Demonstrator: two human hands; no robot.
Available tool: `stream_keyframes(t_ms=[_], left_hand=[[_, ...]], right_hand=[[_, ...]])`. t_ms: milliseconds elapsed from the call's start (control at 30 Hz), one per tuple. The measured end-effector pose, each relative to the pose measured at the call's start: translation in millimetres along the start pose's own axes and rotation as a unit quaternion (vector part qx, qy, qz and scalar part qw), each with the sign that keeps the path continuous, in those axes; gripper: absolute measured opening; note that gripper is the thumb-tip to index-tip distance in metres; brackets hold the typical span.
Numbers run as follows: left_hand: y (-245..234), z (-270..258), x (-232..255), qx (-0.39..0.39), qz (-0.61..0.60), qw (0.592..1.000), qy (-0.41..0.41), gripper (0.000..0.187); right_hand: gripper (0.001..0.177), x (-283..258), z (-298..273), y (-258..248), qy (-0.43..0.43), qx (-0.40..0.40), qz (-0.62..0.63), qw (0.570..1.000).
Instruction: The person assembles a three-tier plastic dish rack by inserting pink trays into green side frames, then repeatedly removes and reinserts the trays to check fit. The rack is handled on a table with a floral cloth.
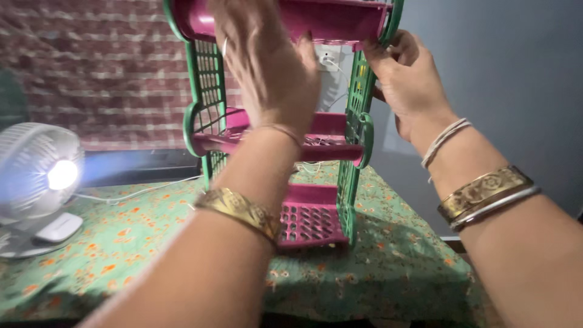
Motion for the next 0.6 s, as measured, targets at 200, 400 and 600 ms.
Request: stream_keyframes(t_ms=[200,400,600], left_hand=[[105.7,-72.7,-27.9,0.074,-0.39,0.787,-0.473,0.133],[185.9,-89.0,-24.2,-0.033,-0.584,0.553,-0.593,0.107],[148.0,-79.1,-34.5,-0.208,-0.405,0.767,-0.453,0.067]], right_hand=[[0.03,5.2,12.5,4.4,-0.091,0.019,-0.027,0.995],[0.024,-11.8,11.0,-4.0,-0.212,0.062,0.009,0.975],[0.024,-12.3,21.3,-6.1,-0.205,0.085,-0.047,0.974]])
Point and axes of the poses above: each hand's wrist, its own z-axis towards the middle knuckle, its own y-axis out of the palm, x = y × z, the point moved 9 cm from there along z, towards the middle knuckle, and after that the axes turned 11 degrees about y, right-handed, at the moved point
